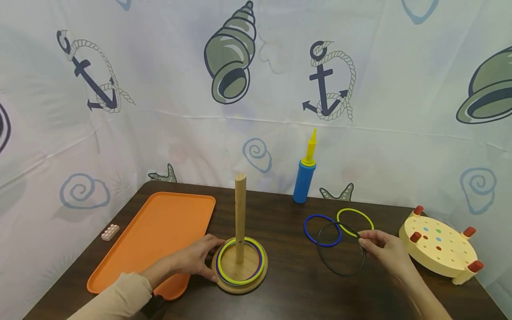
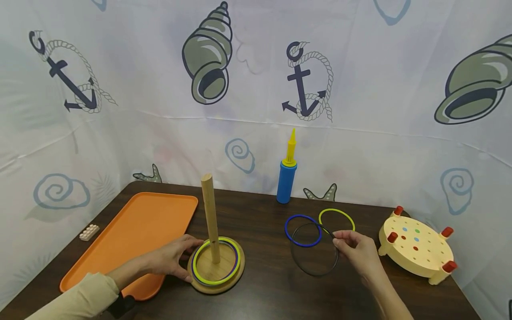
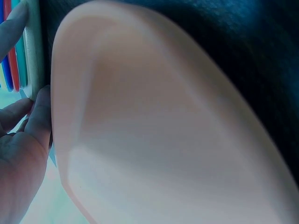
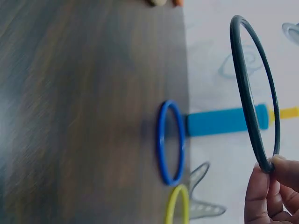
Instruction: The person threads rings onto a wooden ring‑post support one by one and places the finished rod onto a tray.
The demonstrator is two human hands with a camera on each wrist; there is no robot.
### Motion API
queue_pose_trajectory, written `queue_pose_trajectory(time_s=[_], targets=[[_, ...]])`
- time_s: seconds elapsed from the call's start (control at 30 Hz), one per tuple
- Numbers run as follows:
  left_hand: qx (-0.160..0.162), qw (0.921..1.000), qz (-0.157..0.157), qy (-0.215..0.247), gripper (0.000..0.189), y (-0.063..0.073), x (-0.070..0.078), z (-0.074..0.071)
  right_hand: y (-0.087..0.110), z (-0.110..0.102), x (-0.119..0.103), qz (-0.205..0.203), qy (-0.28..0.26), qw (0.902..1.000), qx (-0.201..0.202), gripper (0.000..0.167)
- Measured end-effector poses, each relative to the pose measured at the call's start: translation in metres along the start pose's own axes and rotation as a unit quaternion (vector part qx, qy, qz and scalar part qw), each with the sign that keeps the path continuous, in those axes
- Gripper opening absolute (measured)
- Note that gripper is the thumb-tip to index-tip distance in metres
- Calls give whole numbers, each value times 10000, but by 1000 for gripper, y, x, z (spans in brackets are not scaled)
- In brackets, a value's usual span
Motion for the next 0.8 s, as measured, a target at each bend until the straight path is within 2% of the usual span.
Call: queue_pose_trajectory(time_s=[0.2,0.37,0.67,0.8], targets=[[-17,9999,-152,62,90,0,-3,1,-2,8,-34,-393,-187,9990,34,35],[-2,9999,-90,75,89,0,-1,0,-2,18,-69,-819,-449,9956,0,35],[-4,10000,-28,-1,89,1,-1,0,-6,44,-125,-1174,-926,9881,-356,32],[-5,10000,-39,-48,89,1,-2,0,-7,56,-149,-1339,-1304,9807,-567,30]])
Point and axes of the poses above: each hand's wrist, its own y-axis away from the middle knuckle, its own z-axis out of the palm, x = y × z, the point moved 9 cm from there along -y, towards the middle knuckle, and after that the axes turned 2 degrees about z, right-handed, at the moved point
